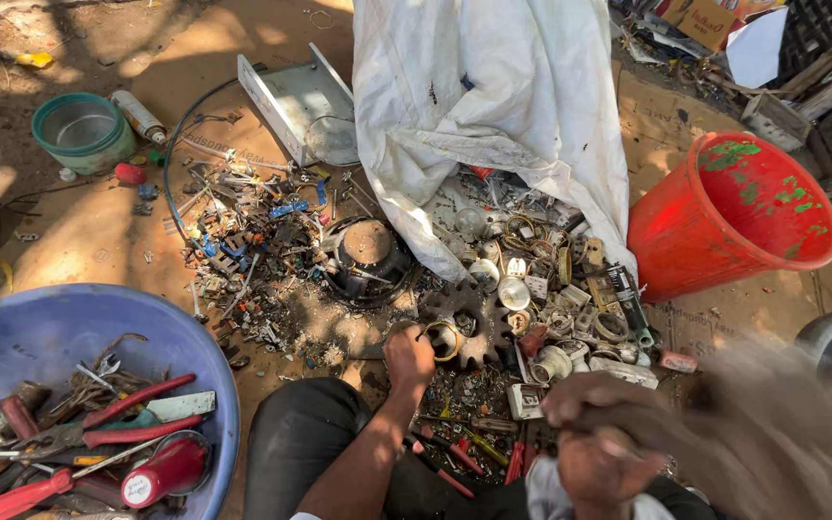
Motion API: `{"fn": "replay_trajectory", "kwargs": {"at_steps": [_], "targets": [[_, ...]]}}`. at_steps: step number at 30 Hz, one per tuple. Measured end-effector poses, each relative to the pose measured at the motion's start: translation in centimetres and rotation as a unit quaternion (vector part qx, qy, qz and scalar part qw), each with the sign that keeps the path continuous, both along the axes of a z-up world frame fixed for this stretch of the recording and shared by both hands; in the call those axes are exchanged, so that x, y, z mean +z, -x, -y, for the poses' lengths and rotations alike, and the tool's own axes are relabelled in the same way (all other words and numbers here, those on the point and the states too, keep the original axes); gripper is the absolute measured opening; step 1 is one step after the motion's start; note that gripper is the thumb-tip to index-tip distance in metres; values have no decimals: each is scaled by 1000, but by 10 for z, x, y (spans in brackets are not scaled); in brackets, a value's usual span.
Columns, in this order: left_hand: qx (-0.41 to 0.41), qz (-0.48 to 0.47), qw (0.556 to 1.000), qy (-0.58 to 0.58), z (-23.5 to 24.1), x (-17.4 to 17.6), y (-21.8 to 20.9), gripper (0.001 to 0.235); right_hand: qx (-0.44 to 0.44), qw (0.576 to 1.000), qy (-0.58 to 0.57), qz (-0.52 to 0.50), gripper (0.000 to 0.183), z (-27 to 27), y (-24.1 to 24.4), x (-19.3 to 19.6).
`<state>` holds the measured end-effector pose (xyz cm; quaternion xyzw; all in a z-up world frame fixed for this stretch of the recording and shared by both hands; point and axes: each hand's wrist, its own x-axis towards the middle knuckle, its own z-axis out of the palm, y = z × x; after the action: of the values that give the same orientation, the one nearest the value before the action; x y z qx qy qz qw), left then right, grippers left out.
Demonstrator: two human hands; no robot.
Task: The person sits on the ground and uses a hammer to repeatedly strike a cylindrical metal component, likely a motor or transformer, to break it apart. The person holds the object with one hand and strikes it with the other, working to separate the internal parts from the casing.
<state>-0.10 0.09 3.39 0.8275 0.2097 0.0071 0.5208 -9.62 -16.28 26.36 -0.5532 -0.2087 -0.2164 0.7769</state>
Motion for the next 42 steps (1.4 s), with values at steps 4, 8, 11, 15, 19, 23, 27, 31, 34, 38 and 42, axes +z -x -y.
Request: {"fn": "replay_trajectory", "kwargs": {"at_steps": [4, 8, 11, 15, 19, 23, 27, 31, 34, 38, 42], "targets": [[29, -88, 991, 99, 2, 2, -4, 26, -102, 970, 215, -55, 42, -9, -15, -74], [-9, -76, 997, 10, 3, -14, 3, 28, -45, 675, 580, -454, 52, 10, -8, -188], [-25, -76, 996, -32, -2, -33, 3, 32, -20, 671, 507, -541, 65, 25, -7, -210], [-33, -76, 995, -52, 1, -37, -8, 37, -104, 772, 329, -534, 52, 27, 6, -130], [-43, -106, 992, -61, 2, -23, -5, 43, -122, 949, 79, -280, 43, 22, 28, -31], [10, -92, 996, -5, 0, -6, -2, 49, -98, 992, 57, 55, 48, 19, 2, -19], [-29, -131, 991, -5, 1, -4, -5, 40, -178, 906, 372, -96, 53, -1, -4, -114], [-42, -115, 991, -48, 0, -12, -3, 36, -58, 680, 531, -503, 67, 16, -6, -199], [-44, -137, 988, -56, -7, -12, 11, 37, -50, 683, 430, -589, 60, 20, 19, -201], [22, -27, 997, -62, -1, 4, -2, 30, -98, 803, 234, -539, 50, 14, 23, -126], [14, -126, 991, -31, -1, 13, 4, 30, -95, 975, 84, -184, 41, 6, 24, -55]]}}
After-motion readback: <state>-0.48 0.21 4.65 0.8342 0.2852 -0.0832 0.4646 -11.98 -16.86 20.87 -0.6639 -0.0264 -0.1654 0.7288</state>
